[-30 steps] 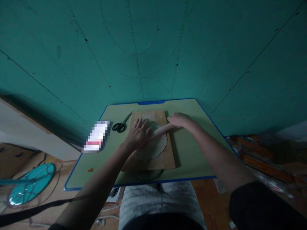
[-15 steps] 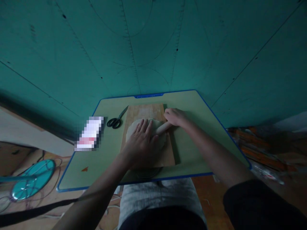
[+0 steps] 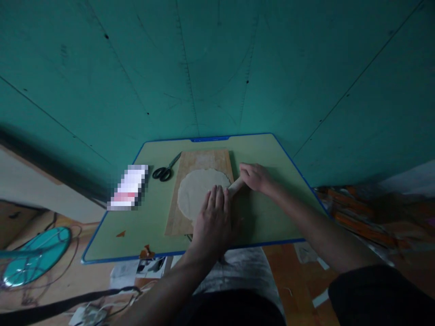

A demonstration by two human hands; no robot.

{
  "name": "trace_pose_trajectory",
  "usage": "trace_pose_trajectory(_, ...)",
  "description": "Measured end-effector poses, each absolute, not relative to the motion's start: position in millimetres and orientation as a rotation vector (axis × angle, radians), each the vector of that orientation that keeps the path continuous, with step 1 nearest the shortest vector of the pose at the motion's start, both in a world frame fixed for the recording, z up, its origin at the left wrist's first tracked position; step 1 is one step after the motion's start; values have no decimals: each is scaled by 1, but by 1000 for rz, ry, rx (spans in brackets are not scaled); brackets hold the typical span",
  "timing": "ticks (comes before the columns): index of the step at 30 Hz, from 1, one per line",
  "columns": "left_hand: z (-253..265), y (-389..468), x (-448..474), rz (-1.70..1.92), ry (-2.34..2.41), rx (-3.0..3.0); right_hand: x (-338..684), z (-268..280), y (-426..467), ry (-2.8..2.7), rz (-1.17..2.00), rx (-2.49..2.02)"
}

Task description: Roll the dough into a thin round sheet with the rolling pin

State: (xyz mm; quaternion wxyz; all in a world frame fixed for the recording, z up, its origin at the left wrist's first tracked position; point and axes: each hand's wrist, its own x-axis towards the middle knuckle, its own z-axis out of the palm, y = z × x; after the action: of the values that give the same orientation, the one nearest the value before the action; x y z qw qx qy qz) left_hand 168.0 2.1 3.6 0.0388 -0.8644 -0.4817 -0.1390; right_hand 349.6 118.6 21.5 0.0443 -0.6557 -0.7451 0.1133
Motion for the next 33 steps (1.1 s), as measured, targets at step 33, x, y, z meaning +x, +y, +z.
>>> trace_pose_trajectory(33,-14,19,160,-641,-1307,-2883,279,16,195,-1976,265,-1996)
